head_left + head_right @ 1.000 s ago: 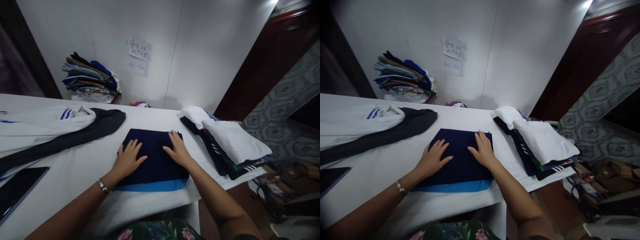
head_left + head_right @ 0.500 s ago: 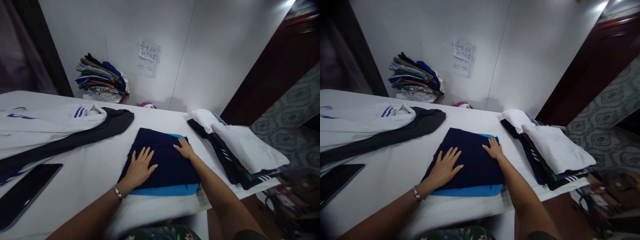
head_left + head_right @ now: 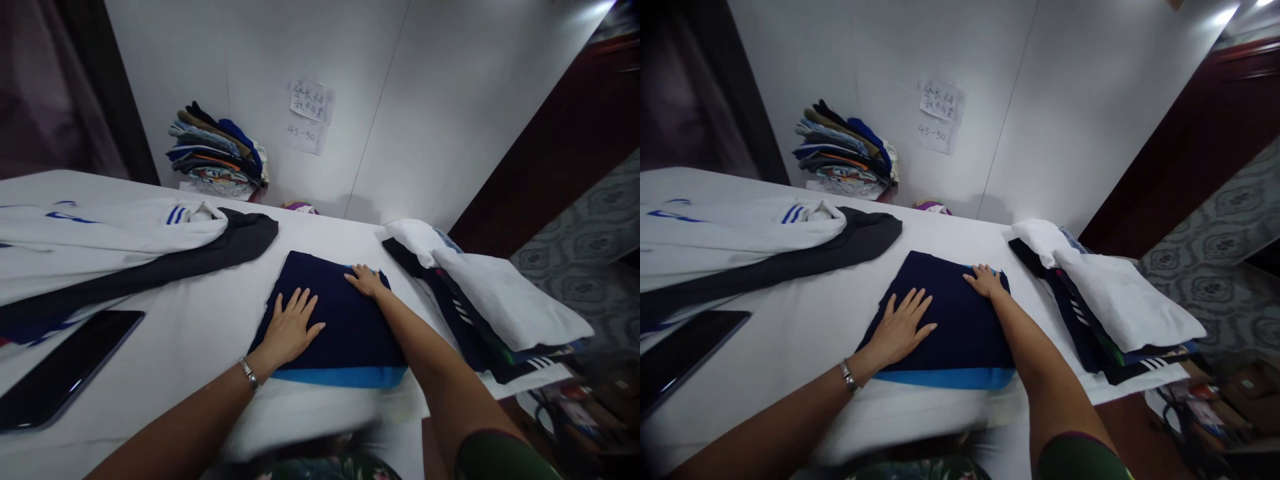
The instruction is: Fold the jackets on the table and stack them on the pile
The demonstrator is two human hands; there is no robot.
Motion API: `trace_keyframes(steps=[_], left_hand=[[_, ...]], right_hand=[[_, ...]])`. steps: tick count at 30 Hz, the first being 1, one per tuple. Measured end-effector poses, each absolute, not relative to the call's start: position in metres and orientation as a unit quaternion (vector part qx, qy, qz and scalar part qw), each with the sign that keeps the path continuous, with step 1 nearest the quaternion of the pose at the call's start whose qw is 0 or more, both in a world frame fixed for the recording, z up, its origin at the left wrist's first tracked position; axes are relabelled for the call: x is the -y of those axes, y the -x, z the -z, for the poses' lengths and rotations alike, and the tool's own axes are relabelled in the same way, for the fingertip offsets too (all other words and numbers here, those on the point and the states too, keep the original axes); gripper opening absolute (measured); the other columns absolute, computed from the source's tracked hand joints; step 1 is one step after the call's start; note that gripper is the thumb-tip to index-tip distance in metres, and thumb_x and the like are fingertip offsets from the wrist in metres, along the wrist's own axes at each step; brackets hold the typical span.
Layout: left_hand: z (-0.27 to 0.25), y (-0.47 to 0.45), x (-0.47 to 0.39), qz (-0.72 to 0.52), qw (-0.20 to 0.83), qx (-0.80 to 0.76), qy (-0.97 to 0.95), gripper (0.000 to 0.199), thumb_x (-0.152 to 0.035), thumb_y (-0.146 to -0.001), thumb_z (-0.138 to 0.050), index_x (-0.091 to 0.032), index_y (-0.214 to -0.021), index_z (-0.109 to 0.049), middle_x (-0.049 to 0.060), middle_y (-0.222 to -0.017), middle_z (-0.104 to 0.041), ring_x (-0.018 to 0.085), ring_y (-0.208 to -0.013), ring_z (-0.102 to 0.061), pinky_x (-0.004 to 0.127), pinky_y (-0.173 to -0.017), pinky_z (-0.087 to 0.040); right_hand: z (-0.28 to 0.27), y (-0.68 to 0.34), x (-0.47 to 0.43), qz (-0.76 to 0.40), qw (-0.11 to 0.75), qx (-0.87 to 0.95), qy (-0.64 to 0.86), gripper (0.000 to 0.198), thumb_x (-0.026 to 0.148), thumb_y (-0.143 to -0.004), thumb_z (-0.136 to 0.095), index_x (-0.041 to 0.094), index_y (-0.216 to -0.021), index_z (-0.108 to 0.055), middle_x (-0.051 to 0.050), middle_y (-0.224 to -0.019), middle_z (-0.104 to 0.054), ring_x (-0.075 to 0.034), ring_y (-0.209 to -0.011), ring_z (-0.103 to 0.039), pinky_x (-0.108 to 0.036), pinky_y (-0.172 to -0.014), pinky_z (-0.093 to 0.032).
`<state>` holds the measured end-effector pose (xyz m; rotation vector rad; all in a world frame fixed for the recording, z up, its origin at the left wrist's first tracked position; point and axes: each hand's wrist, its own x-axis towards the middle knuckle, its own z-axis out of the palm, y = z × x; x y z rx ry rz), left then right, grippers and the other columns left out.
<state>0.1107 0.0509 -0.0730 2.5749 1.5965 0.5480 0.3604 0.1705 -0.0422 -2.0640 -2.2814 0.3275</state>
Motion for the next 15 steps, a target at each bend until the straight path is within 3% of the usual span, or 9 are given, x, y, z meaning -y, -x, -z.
trace_keyframes(steps=[7, 10, 13, 15], left_hand=[[0.072, -0.108, -0.052, -0.196, 0.058, -0.512, -0.835, 0.061, -0.057, -0.090, -0.037, -0.023, -0.141, -0.042, 0.009, -0.150, -0.036, 0.030, -0.142, -0.022, 0.057, -0.114, -0.007], [0.065, -0.104, -0.052, -0.249, 0.088, -0.505, -0.822, 0.051, -0.052, -0.091, -0.040, -0.022, -0.130, -0.053, 0.008, -0.143, -0.047, 0.026, -0.136, -0.034, 0.052, -0.114, -0.012], [0.052, -0.097, -0.051, -0.315, 0.120, -0.480, -0.810, 0.041, -0.048, -0.090, -0.045, -0.020, -0.113, -0.064, 0.006, -0.121, -0.064, 0.021, -0.116, -0.053, 0.043, -0.108, -0.028], [0.043, -0.094, -0.048, -0.327, 0.137, -0.455, -0.816, 0.036, -0.048, -0.089, -0.049, -0.021, -0.104, -0.067, 0.004, -0.105, -0.069, 0.020, -0.102, -0.059, 0.040, -0.099, -0.036]], right_hand=[[0.057, -0.361, -0.171, -0.120, 0.027, 0.737, 0.664, 0.064, 0.062, -0.092, -0.031, 0.024, -0.142, -0.038, -0.010, -0.150, -0.034, -0.032, -0.141, -0.022, -0.059, -0.111, -0.011], [0.045, -0.364, -0.168, -0.129, 0.048, 0.729, 0.670, 0.064, 0.060, -0.093, -0.031, 0.022, -0.145, -0.033, -0.008, -0.151, -0.032, -0.029, -0.142, -0.022, -0.054, -0.113, -0.013], [0.025, -0.367, -0.152, -0.154, 0.163, 0.722, 0.655, 0.064, 0.057, -0.094, -0.031, 0.019, -0.145, -0.033, -0.007, -0.151, -0.033, -0.023, -0.140, -0.027, -0.043, -0.114, -0.021], [0.011, -0.368, -0.128, -0.198, 0.258, 0.726, 0.606, 0.061, 0.057, -0.091, -0.039, 0.019, -0.138, -0.046, -0.007, -0.143, -0.046, -0.022, -0.133, -0.040, -0.038, -0.112, -0.028]])
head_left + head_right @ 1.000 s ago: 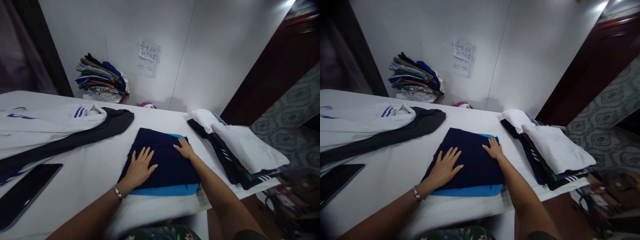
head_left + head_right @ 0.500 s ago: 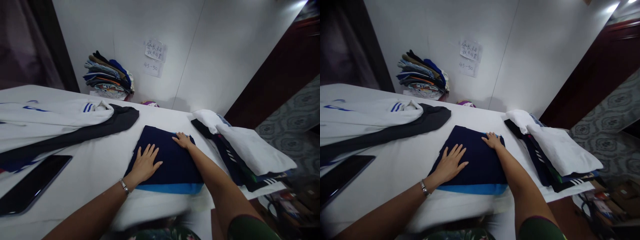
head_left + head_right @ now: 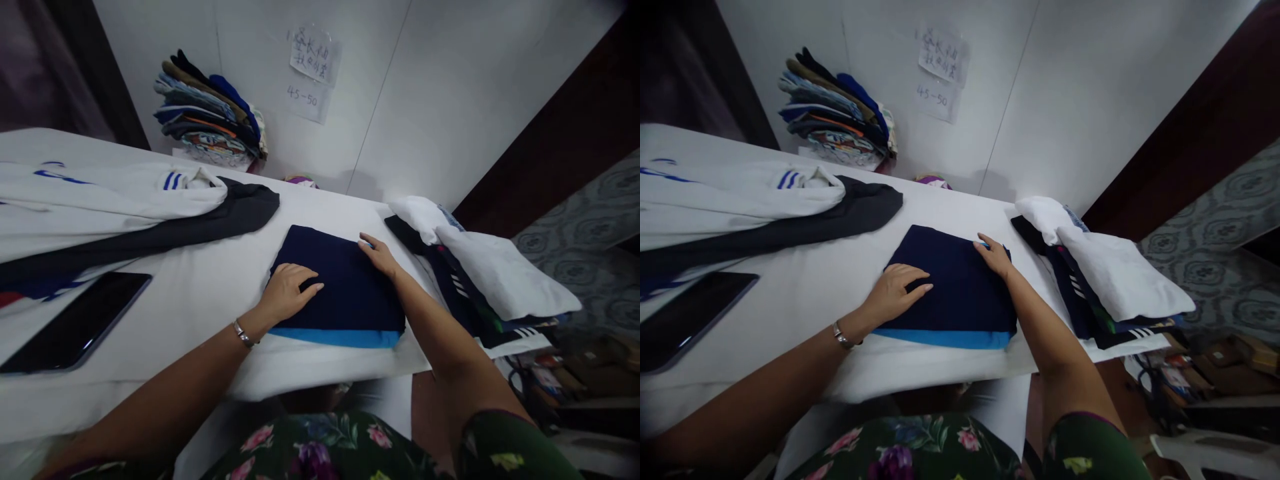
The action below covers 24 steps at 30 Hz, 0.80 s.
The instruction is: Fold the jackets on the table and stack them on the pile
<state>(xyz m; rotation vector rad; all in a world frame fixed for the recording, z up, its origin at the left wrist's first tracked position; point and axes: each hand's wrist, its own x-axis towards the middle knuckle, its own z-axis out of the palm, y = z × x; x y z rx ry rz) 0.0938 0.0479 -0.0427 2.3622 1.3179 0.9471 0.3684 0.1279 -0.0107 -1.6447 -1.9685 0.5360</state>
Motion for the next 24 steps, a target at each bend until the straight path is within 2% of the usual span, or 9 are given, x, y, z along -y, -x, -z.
trace_keyframes(steps=[3, 6, 9, 11, 13, 16, 18, 21, 24], left_hand=[[0.033, -0.093, -0.041, -0.293, 0.146, -0.397, -0.857, 0.036, -0.052, -0.086, -0.052, -0.023, -0.099, -0.068, 0.003, -0.099, -0.068, 0.020, -0.095, -0.058, 0.038, -0.092, -0.037], [0.033, -0.097, -0.030, -0.227, 0.152, -0.335, -0.902, 0.045, -0.059, -0.077, -0.060, -0.025, -0.106, -0.066, 0.003, -0.106, -0.065, 0.021, -0.099, -0.056, 0.036, -0.088, -0.036], [0.037, -0.103, -0.021, -0.175, 0.149, -0.313, -0.922, 0.056, -0.058, -0.072, -0.065, -0.026, -0.117, -0.061, 0.004, -0.115, -0.060, 0.023, -0.105, -0.052, 0.036, -0.090, -0.034], [0.039, -0.106, -0.018, -0.161, 0.131, -0.312, -0.927, 0.050, -0.049, -0.074, -0.066, -0.025, -0.117, -0.059, 0.005, -0.116, -0.058, 0.024, -0.105, -0.050, 0.036, -0.089, -0.034], [0.039, -0.108, -0.017, -0.156, 0.104, -0.320, -0.929, 0.036, -0.036, -0.077, -0.065, -0.022, -0.110, -0.059, 0.006, -0.109, -0.058, 0.023, -0.101, -0.051, 0.036, -0.085, -0.035], [0.037, -0.111, -0.018, -0.147, 0.067, -0.333, -0.929, 0.016, -0.016, -0.077, -0.059, -0.019, -0.093, -0.058, 0.005, -0.093, -0.058, 0.021, -0.089, -0.051, 0.035, -0.078, -0.035], [0.035, -0.112, -0.019, -0.150, 0.053, -0.337, -0.928, 0.015, -0.009, -0.075, -0.056, -0.018, -0.087, -0.057, 0.004, -0.087, -0.058, 0.020, -0.084, -0.050, 0.034, -0.076, -0.035], [0.034, -0.112, -0.019, -0.177, 0.056, -0.333, -0.925, 0.017, -0.007, -0.073, -0.054, -0.018, -0.087, -0.056, 0.004, -0.088, -0.059, 0.020, -0.084, -0.051, 0.035, -0.077, -0.036], [0.035, -0.110, -0.016, -0.182, 0.073, -0.317, -0.928, 0.018, -0.022, -0.078, -0.061, -0.018, -0.094, -0.057, 0.005, -0.097, -0.060, 0.021, -0.089, -0.052, 0.035, -0.079, -0.036]], right_hand=[[-0.003, -0.371, -0.074, -0.257, 0.307, 0.748, 0.530, 0.051, 0.054, -0.087, -0.051, 0.023, -0.126, -0.059, -0.004, -0.130, -0.059, -0.022, -0.126, -0.049, -0.039, -0.110, -0.032], [0.000, -0.376, -0.017, -0.255, 0.286, 0.786, 0.486, 0.049, 0.050, -0.086, -0.056, 0.027, -0.128, -0.057, -0.002, -0.135, -0.055, -0.022, -0.132, -0.043, -0.042, -0.112, -0.030], [0.015, -0.386, 0.026, -0.188, 0.228, 0.831, 0.471, 0.054, 0.047, -0.086, -0.058, 0.028, -0.135, -0.050, -0.003, -0.142, -0.047, -0.024, -0.138, -0.032, -0.048, -0.114, -0.025], [0.028, -0.393, 0.044, -0.126, 0.192, 0.848, 0.477, 0.058, 0.045, -0.087, -0.058, 0.028, -0.140, -0.043, -0.005, -0.148, -0.039, -0.025, -0.141, -0.026, -0.052, -0.114, -0.021], [0.039, -0.399, 0.054, -0.071, 0.160, 0.859, 0.480, 0.063, 0.043, -0.087, -0.058, 0.026, -0.143, -0.037, -0.008, -0.151, -0.033, -0.026, -0.142, -0.020, -0.056, -0.113, -0.020], [0.049, -0.401, 0.061, -0.009, 0.125, 0.868, 0.480, 0.068, 0.042, -0.085, -0.060, 0.021, -0.144, -0.034, -0.011, -0.152, -0.030, -0.028, -0.143, -0.018, -0.057, -0.112, -0.020], [0.053, -0.400, 0.060, 0.024, 0.119, 0.867, 0.483, 0.068, 0.040, -0.085, -0.060, 0.018, -0.144, -0.034, -0.013, -0.152, -0.029, -0.029, -0.143, -0.018, -0.057, -0.112, -0.020], [0.056, -0.397, 0.057, 0.058, 0.149, 0.864, 0.478, 0.057, 0.033, -0.089, -0.056, 0.018, -0.141, -0.039, -0.013, -0.148, -0.038, -0.028, -0.141, -0.025, -0.056, -0.112, -0.022], [0.058, -0.395, 0.053, 0.061, 0.189, 0.859, 0.472, 0.046, 0.027, -0.090, -0.053, 0.020, -0.136, -0.046, -0.011, -0.139, -0.050, -0.026, -0.135, -0.036, -0.054, -0.110, -0.026]])
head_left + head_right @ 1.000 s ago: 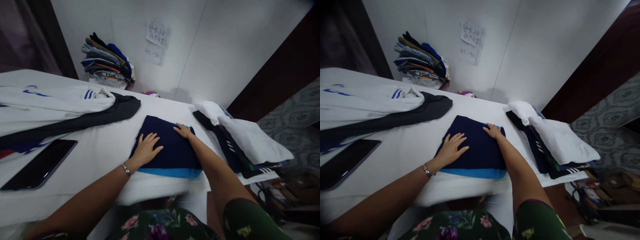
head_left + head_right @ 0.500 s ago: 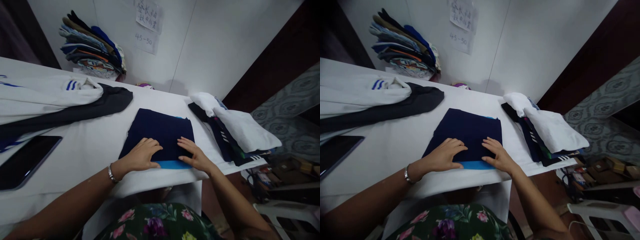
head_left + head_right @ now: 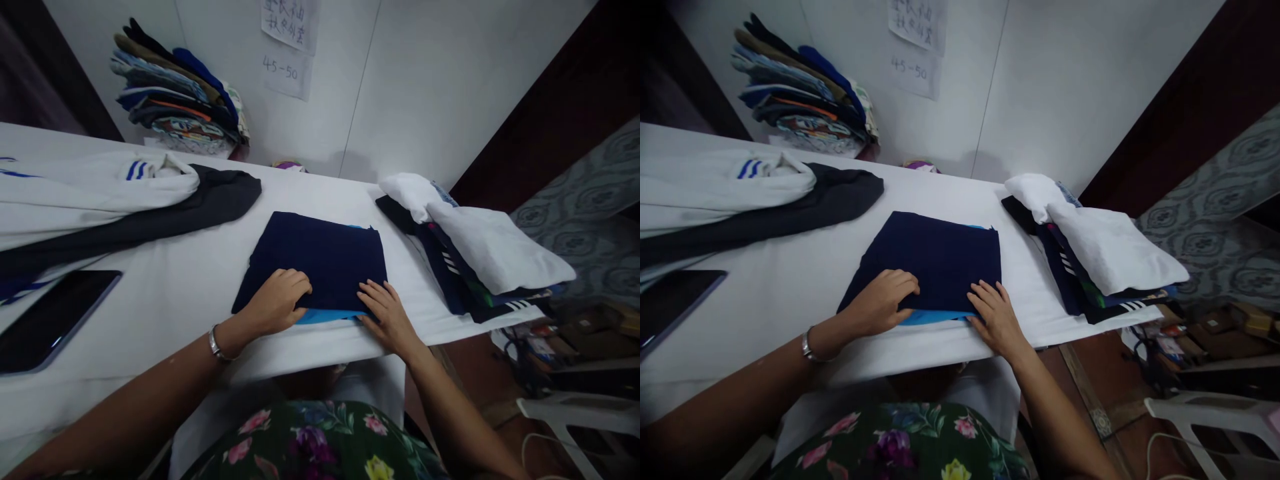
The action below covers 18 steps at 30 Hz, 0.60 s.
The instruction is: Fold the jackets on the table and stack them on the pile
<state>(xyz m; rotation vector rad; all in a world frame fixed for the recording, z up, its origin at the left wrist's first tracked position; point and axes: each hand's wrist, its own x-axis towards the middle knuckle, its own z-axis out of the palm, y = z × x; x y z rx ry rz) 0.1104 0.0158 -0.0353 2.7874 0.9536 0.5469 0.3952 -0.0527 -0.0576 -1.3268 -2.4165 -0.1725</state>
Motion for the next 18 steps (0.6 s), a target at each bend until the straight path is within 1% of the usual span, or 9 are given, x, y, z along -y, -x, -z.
trace_keyframes(steps=[2, 4, 5, 7, 10, 13, 18], left_hand=[[0.037, -0.109, -0.012, -0.168, 0.069, -0.309, -0.933, 0.032, -0.037, -0.077, -0.067, -0.018, -0.100, -0.056, 0.007, -0.105, -0.059, 0.023, -0.094, -0.052, 0.036, -0.080, -0.036], [0.039, -0.108, -0.009, -0.156, 0.052, -0.314, -0.935, 0.040, -0.042, -0.075, -0.069, -0.018, -0.104, -0.056, 0.008, -0.109, -0.058, 0.024, -0.098, -0.051, 0.037, -0.081, -0.036], [0.039, -0.108, -0.008, -0.151, 0.042, -0.322, -0.934, 0.039, -0.040, -0.075, -0.069, -0.017, -0.104, -0.055, 0.008, -0.110, -0.058, 0.025, -0.099, -0.051, 0.037, -0.082, -0.035], [0.040, -0.107, -0.006, -0.145, 0.027, -0.344, -0.927, 0.030, -0.030, -0.077, -0.068, -0.017, -0.101, -0.055, 0.008, -0.108, -0.058, 0.024, -0.099, -0.050, 0.037, -0.080, -0.035], [0.041, -0.106, -0.005, -0.141, 0.017, -0.371, -0.918, 0.017, -0.014, -0.076, -0.062, -0.017, -0.091, -0.055, 0.006, -0.097, -0.058, 0.022, -0.090, -0.050, 0.035, -0.073, -0.035], [0.042, -0.106, -0.005, -0.147, -0.016, -0.370, -0.917, 0.017, -0.003, -0.072, -0.054, -0.017, -0.082, -0.053, 0.005, -0.086, -0.056, 0.020, -0.080, -0.046, 0.034, -0.067, -0.033], [0.054, -0.111, -0.007, -0.169, -0.065, -0.347, -0.920, 0.020, 0.001, -0.072, -0.048, -0.018, -0.078, -0.049, 0.004, -0.080, -0.051, 0.019, -0.074, -0.042, 0.035, -0.063, -0.031]], right_hand=[[0.060, -0.394, 0.051, 0.061, 0.208, 0.854, 0.473, 0.044, 0.026, -0.089, -0.053, 0.021, -0.133, -0.049, -0.011, -0.136, -0.053, -0.025, -0.132, -0.040, -0.053, -0.109, -0.029], [0.064, -0.393, 0.051, 0.069, 0.225, 0.850, 0.471, 0.041, 0.023, -0.089, -0.052, 0.020, -0.131, -0.051, -0.011, -0.133, -0.055, -0.024, -0.130, -0.043, -0.052, -0.108, -0.031], [0.067, -0.393, 0.051, 0.076, 0.233, 0.848, 0.469, 0.040, 0.020, -0.089, -0.051, 0.020, -0.130, -0.051, -0.011, -0.132, -0.056, -0.024, -0.130, -0.044, -0.051, -0.108, -0.031], [0.074, -0.392, 0.051, 0.091, 0.243, 0.846, 0.466, 0.040, 0.016, -0.089, -0.049, 0.018, -0.128, -0.052, -0.011, -0.131, -0.057, -0.024, -0.129, -0.044, -0.051, -0.107, -0.031], [0.084, -0.393, 0.051, 0.108, 0.244, 0.845, 0.464, 0.043, 0.012, -0.087, -0.047, 0.017, -0.129, -0.050, -0.012, -0.132, -0.056, -0.025, -0.129, -0.044, -0.052, -0.106, -0.031], [0.089, -0.393, 0.052, 0.116, 0.246, 0.845, 0.461, 0.045, 0.014, -0.087, -0.048, 0.016, -0.132, -0.047, -0.012, -0.132, -0.056, -0.025, -0.128, -0.045, -0.051, -0.106, -0.031], [0.089, -0.395, 0.053, 0.111, 0.245, 0.848, 0.457, 0.052, 0.025, -0.086, -0.053, 0.016, -0.136, -0.043, -0.012, -0.133, -0.055, -0.027, -0.127, -0.046, -0.051, -0.107, -0.031]])
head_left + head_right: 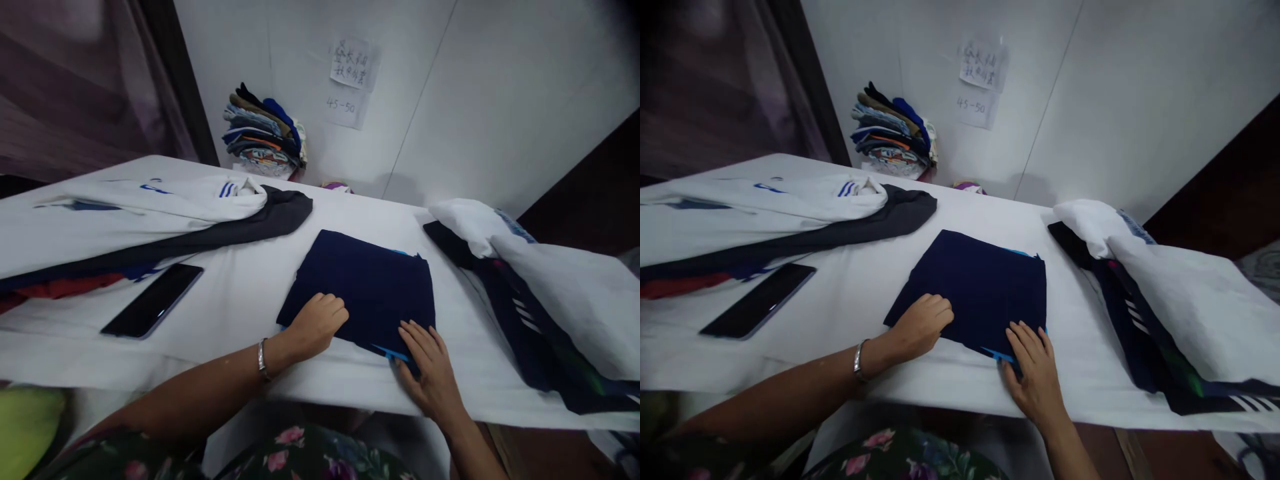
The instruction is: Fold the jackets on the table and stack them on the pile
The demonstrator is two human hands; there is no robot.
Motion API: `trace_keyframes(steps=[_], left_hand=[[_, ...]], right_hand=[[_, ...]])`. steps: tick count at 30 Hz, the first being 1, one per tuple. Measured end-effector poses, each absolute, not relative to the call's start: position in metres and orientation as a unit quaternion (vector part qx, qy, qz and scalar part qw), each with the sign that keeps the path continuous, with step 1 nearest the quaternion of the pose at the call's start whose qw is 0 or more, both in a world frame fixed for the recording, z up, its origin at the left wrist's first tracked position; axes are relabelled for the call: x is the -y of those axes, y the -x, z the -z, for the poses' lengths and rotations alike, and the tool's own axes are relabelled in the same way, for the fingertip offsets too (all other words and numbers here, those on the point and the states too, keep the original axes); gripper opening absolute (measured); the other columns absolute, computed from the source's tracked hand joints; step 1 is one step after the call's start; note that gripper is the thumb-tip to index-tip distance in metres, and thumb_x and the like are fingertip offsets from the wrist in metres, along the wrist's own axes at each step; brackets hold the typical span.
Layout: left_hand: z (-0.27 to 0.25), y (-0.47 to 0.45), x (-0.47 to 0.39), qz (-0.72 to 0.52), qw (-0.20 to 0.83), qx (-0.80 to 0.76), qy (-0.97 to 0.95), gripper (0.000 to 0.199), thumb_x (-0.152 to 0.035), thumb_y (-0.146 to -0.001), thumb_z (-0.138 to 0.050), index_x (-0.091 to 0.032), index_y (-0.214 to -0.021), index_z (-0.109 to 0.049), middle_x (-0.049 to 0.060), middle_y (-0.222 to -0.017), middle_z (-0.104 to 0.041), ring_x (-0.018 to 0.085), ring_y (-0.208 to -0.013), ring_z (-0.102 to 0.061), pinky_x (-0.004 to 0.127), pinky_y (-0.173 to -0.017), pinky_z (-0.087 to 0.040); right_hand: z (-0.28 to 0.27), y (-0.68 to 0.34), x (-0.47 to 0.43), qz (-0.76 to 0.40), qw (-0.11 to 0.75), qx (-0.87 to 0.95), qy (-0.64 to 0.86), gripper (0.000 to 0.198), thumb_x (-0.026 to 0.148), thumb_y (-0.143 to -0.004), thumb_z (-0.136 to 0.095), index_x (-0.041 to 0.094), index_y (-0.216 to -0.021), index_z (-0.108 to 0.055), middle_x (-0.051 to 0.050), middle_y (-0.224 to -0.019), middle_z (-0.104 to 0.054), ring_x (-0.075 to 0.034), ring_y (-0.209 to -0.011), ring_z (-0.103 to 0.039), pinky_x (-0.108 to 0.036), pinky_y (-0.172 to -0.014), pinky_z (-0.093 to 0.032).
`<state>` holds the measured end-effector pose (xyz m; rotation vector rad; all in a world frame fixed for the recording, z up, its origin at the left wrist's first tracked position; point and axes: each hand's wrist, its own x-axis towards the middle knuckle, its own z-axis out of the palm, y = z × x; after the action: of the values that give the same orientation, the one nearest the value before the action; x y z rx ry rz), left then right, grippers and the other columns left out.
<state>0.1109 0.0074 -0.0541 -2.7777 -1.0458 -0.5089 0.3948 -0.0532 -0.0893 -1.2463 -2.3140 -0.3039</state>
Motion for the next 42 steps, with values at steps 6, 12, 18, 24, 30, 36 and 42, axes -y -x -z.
trace_keyframes(steps=[6, 12, 18, 24, 30, 36, 42], left_hand=[[0.060, -0.106, -0.003, 0.137, 0.075, 0.371, 0.915, 0.018, -0.003, -0.073, -0.052, -0.018, -0.080, -0.049, 0.004, -0.083, -0.053, 0.019, -0.076, -0.044, 0.035, -0.065, -0.032], [0.052, -0.058, 0.008, 0.139, 0.037, 0.437, 0.888, 0.026, -0.010, -0.070, -0.061, -0.018, -0.092, -0.050, 0.005, -0.102, -0.057, 0.022, -0.095, -0.050, 0.037, -0.079, -0.037], [0.056, -0.042, 0.003, 0.153, 0.088, 0.460, 0.870, 0.022, 0.000, -0.070, -0.050, -0.020, -0.078, -0.047, 0.003, -0.085, -0.056, 0.019, -0.079, -0.049, 0.033, -0.069, -0.037], [0.067, -0.050, 0.000, 0.162, 0.118, 0.421, 0.885, 0.030, 0.009, -0.073, -0.036, -0.020, -0.070, -0.043, 0.001, -0.068, -0.047, 0.015, -0.058, -0.037, 0.031, -0.057, -0.029], [0.074, -0.048, 0.003, 0.164, 0.101, 0.417, 0.888, 0.030, 0.009, -0.073, -0.037, -0.020, -0.072, -0.044, 0.001, -0.069, -0.048, 0.016, -0.061, -0.040, 0.031, -0.060, -0.030], [0.057, -0.039, 0.004, 0.151, -0.057, 0.441, 0.883, 0.025, 0.001, -0.065, -0.050, -0.019, -0.078, -0.050, 0.000, -0.079, -0.056, 0.014, -0.071, -0.050, 0.030, -0.068, -0.037], [0.042, -0.022, -0.006, 0.278, -0.276, 0.594, 0.702, 0.029, -0.048, -0.083, -0.052, -0.020, -0.086, -0.058, 0.001, -0.082, -0.063, 0.014, -0.069, -0.056, 0.028, -0.064, -0.042]], right_hand=[[0.101, -0.399, 0.050, 0.133, 0.260, 0.834, 0.468, 0.050, 0.022, -0.087, -0.048, 0.017, -0.136, -0.043, -0.013, -0.132, -0.055, -0.027, -0.124, -0.048, -0.050, -0.104, -0.035], [0.110, -0.403, 0.047, 0.154, 0.258, 0.828, 0.475, 0.044, 0.020, -0.087, -0.045, 0.017, -0.131, -0.046, -0.013, -0.135, -0.052, -0.029, -0.125, -0.046, -0.049, -0.099, -0.038], [0.108, -0.406, 0.042, 0.178, 0.273, 0.830, 0.454, 0.039, 0.016, -0.085, -0.045, 0.018, -0.123, -0.053, -0.011, -0.124, -0.061, -0.028, -0.112, -0.055, -0.044, -0.091, -0.042], [0.107, -0.411, 0.043, 0.175, 0.239, 0.844, 0.446, 0.039, 0.014, -0.082, -0.045, 0.021, -0.120, -0.055, -0.009, -0.124, -0.061, -0.028, -0.110, -0.056, -0.043, -0.088, -0.043], [0.107, -0.414, 0.046, 0.167, 0.226, 0.858, 0.430, 0.044, 0.019, -0.084, -0.047, 0.019, -0.129, -0.048, -0.012, -0.131, -0.055, -0.030, -0.118, -0.050, -0.045, -0.092, -0.041], [0.110, -0.417, 0.043, 0.179, 0.233, 0.858, 0.422, 0.043, 0.019, -0.084, -0.046, 0.019, -0.127, -0.049, -0.012, -0.127, -0.057, -0.030, -0.113, -0.053, -0.045, -0.088, -0.042], [0.113, -0.419, 0.042, 0.174, 0.232, 0.858, 0.425, 0.046, 0.016, -0.082, -0.044, 0.022, -0.127, -0.048, -0.011, -0.127, -0.057, -0.031, -0.113, -0.053, -0.046, -0.088, -0.043]])
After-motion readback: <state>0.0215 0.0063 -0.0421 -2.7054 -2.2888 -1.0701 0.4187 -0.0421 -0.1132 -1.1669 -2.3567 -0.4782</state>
